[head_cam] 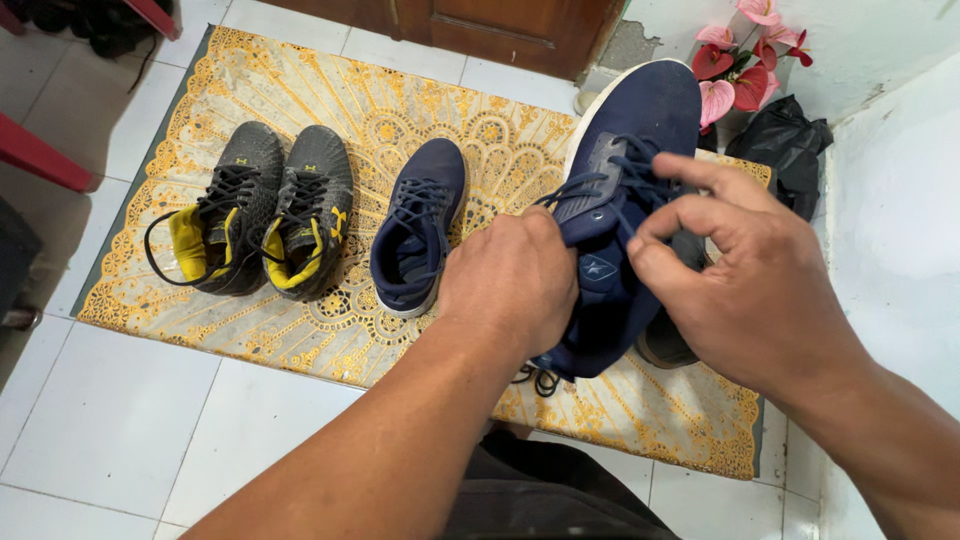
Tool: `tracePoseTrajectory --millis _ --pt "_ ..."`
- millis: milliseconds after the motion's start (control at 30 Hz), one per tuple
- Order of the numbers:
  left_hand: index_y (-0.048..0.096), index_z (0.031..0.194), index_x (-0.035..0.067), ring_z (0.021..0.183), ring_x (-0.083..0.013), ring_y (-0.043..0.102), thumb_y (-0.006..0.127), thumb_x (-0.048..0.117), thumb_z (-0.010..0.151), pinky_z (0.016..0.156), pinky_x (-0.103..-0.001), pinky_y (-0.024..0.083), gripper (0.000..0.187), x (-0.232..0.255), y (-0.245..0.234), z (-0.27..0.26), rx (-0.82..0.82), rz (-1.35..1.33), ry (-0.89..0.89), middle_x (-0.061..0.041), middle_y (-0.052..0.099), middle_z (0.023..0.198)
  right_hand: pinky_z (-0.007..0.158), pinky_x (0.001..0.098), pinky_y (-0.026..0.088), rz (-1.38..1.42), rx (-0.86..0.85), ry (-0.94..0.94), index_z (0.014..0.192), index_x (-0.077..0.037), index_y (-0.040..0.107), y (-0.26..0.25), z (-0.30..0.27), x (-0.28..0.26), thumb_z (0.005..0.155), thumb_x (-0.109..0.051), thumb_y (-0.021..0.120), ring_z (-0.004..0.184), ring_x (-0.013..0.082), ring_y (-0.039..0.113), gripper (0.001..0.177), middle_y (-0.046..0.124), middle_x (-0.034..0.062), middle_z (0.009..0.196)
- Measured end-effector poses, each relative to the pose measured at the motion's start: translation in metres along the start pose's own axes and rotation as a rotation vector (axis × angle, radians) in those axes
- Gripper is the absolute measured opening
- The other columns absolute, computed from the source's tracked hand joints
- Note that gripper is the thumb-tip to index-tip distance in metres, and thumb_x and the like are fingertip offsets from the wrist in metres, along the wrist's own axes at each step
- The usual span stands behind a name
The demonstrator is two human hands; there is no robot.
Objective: The person removes the laces from a pair of black shoes and places them on the mat. Then, the person picks up a blue sneaker and begins threading the laces through the eyelets, pulling them tight and adjusting the fit.
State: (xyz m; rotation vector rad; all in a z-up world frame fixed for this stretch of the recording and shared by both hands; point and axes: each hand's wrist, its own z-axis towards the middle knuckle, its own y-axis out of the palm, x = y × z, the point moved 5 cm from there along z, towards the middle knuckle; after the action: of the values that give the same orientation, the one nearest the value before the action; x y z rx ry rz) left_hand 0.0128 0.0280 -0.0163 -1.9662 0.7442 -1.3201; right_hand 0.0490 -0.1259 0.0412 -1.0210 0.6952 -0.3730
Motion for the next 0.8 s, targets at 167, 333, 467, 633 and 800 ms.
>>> tracePoseTrajectory --millis 167,333,467,633,800 --pt "0.065 0.105 0.003 0.102 -0.0402 0.069 0.06 0.019 0.089 0.089 -0.049 0.054 0.023 -0.009 -0.006 -0.001 0.034 0.049 0.032 -0.023 0.072 0.104 0.095 0.0328 0.05 0.271 -0.124 0.252 0.071 -0.003 0.066 0.01 0.001 0.012 0.094 -0.02 0.068 0.121 0.0229 0.068 0.029 0.074 0.0152 0.117" --pt "0.064 0.104 0.003 0.1 -0.0394 0.071 0.054 0.011 0.091 0.089 -0.048 0.055 0.019 -0.009 -0.009 0.002 -0.014 0.071 0.086 -0.023 0.073 0.102 0.074 0.0369 0.055 0.009 -0.183 0.422 0.078 -0.003 0.073 0.015 0.009 0.013 0.092 -0.027 0.076 0.1 0.0236 0.073 0.028 0.071 0.0112 0.129" --pt "0.064 0.104 0.003 0.097 -0.0394 0.072 0.05 0.012 0.093 0.088 -0.049 0.055 0.02 -0.01 -0.018 0.006 0.013 0.067 0.123 -0.023 0.074 0.1 0.079 0.0395 0.053 -0.12 -0.062 0.221 0.101 -0.004 0.077 0.006 0.023 -0.012 0.089 -0.021 0.076 0.091 0.0304 0.069 0.02 0.07 0.0154 0.115" --pt "0.062 0.105 0.002 0.096 -0.0406 0.071 0.048 0.013 0.092 0.085 -0.05 0.055 0.022 -0.011 -0.028 0.012 0.047 0.071 0.188 -0.023 0.073 0.1 0.08 0.0354 0.054 -0.051 -0.029 0.333 0.106 -0.007 0.078 -0.001 0.033 -0.019 0.092 -0.019 0.074 0.093 0.0236 0.07 0.019 0.073 0.0121 0.108" --pt "0.065 0.104 0.003 0.101 -0.04 0.07 0.047 0.013 0.092 0.09 -0.049 0.054 0.024 -0.017 -0.032 0.017 0.016 -0.006 0.097 -0.023 0.073 0.102 0.1 0.0329 0.051 0.496 -0.02 0.471 0.103 -0.004 0.079 0.001 0.029 -0.01 0.092 -0.014 0.07 0.112 0.019 0.069 0.017 0.075 0.0117 0.12"
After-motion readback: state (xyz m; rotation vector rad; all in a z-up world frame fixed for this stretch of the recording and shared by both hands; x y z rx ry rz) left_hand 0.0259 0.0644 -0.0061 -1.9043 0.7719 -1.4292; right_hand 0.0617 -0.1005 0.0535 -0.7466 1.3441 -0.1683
